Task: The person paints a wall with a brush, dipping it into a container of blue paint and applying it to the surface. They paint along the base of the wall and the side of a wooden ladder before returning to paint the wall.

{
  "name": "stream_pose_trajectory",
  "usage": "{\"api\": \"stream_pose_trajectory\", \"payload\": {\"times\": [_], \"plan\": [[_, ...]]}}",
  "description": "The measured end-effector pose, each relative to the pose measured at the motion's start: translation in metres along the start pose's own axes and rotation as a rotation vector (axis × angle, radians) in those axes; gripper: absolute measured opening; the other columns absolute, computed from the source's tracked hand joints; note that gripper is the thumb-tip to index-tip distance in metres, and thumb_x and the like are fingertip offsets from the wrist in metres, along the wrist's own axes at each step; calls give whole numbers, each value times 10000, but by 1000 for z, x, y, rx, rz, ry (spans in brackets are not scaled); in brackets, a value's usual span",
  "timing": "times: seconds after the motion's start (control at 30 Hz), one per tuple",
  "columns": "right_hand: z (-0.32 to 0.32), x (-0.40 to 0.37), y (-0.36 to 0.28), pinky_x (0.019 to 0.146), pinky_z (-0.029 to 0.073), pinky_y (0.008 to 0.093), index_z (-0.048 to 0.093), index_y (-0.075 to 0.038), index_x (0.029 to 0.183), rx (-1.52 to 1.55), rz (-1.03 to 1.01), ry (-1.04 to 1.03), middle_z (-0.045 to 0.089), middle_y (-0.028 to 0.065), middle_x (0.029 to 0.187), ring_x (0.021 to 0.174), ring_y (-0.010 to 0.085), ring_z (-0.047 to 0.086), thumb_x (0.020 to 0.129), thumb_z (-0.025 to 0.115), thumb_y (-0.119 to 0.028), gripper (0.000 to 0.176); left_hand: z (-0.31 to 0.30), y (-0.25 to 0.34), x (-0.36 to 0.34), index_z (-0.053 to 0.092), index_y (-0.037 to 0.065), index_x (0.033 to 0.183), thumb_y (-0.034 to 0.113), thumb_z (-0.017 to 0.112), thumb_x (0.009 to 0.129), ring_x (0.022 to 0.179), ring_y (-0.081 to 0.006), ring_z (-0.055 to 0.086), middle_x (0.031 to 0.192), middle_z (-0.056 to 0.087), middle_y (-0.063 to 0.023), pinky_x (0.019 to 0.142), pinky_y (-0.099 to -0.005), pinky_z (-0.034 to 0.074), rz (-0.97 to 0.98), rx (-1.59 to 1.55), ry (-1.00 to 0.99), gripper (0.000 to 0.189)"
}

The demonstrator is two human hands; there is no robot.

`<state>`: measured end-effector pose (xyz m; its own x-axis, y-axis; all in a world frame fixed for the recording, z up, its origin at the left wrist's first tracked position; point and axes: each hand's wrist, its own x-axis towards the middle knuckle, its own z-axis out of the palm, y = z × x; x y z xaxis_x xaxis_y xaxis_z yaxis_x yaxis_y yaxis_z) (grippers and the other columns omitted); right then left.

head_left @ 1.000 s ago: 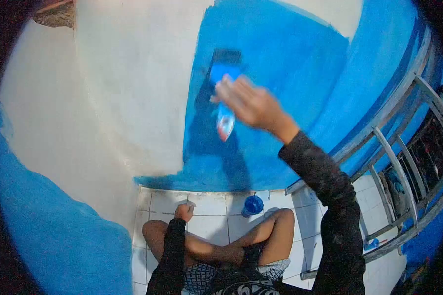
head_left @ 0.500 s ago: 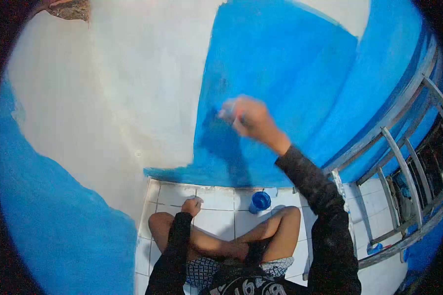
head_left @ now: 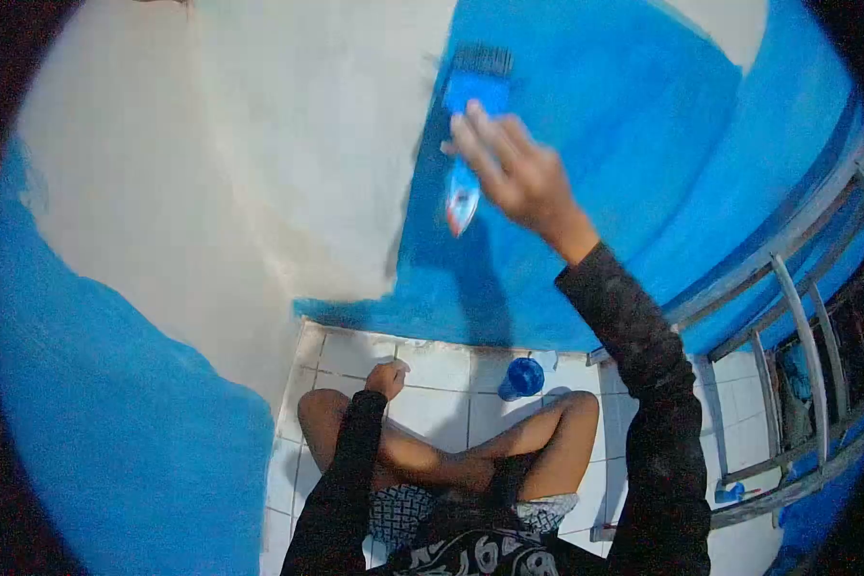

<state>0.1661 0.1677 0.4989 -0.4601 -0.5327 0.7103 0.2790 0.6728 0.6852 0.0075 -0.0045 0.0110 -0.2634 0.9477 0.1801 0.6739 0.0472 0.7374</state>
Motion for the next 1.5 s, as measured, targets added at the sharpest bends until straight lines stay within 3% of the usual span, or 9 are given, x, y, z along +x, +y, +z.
{"api": "stream_pose_trajectory", "payload": {"times": [0.53, 0.6, 0.7, 0.87, 0.93, 1.17, 1.23, 1.33, 1.5], "plan": [[37, -198, -271, 647, 581, 321, 533, 18, 1270, 603, 211, -556, 597, 206, 1200, 1000, 290, 624, 806, 606, -106, 486, -4, 2, -10, 675, 53, 859, 241, 571, 864, 743, -436, 627, 762, 646, -234, 705, -536, 509, 7, 226, -36, 215], [40, -192, -279, 657, 583, 330, 528, 25, 1271, 623, 200, -594, 585, 221, 1207, 1020, 307, 621, 805, 608, -123, 495, -8, 20, -14, 662, 64, 830, 242, 592, 852, 739, -430, 619, 771, 643, -228, 700, -543, 502, -63, 71, 222, 192], [46, -201, -294, 660, 585, 342, 519, 27, 1275, 637, 177, -577, 575, 230, 1220, 1023, 311, 620, 798, 615, -134, 513, 110, -141, 4, 649, 68, 829, 248, 611, 840, 755, -430, 613, 784, 639, -227, 718, -546, 496, -124, -255, 386, 184], [53, -204, -297, 669, 578, 368, 541, 23, 1210, 725, 163, -623, 610, 201, 1124, 996, 299, 626, 828, 643, -173, 441, 9, -4, -12, 658, 77, 874, 252, 592, 851, 798, -429, 619, 813, 648, -224, 754, -533, 495, -131, 164, 122, 188], [55, -200, -274, 682, 561, 387, 569, 5, 1144, 809, 518, -720, 643, 146, 1038, 949, 280, 642, 831, 679, -159, 370, 3, -2, -12, 667, 82, 890, 246, 583, 857, 810, -425, 625, 819, 655, -219, 762, -525, 497, -207, 297, 112, 187], [30, -137, -174, 629, 547, 334, 637, -66, 1104, 648, 710, -123, 679, 129, 986, 814, 252, 683, 794, 681, 5, 321, 18, -26, 1, 692, 108, 942, 189, 529, 879, 789, -399, 649, 826, 679, -202, 756, -501, 516, -24, -32, 59, 193], [10, -109, -161, 606, 563, 300, 675, -24, 1044, 745, 1321, -143, 685, 147, 1055, 859, 200, 688, 845, 677, -9, 199, 14, -17, 1, 687, 109, 940, 180, 531, 876, 771, -400, 649, 791, 672, -199, 737, -505, 521, -8, -2, 56, 183], [-3, -98, -155, 579, 571, 283, 675, 15, 1066, 742, 1249, 268, 664, 154, 1032, 843, 172, 669, 881, 682, -64, 201, 1, 1, -1, 679, 110, 951, 182, 530, 876, 778, -394, 651, 791, 668, -200, 734, -514, 521, -98, 32, 6, 182], [-1, -129, -180, 612, 597, 300, 656, 25, 1114, 417, 1061, 185, 602, 123, 991, 823, 201, 637, 860, 678, 3, 256, 7, -6, -3, 678, 112, 953, 179, 525, 880, 793, -397, 650, 806, 670, -195, 738, -513, 519, -121, 41, 10, 182]]}}
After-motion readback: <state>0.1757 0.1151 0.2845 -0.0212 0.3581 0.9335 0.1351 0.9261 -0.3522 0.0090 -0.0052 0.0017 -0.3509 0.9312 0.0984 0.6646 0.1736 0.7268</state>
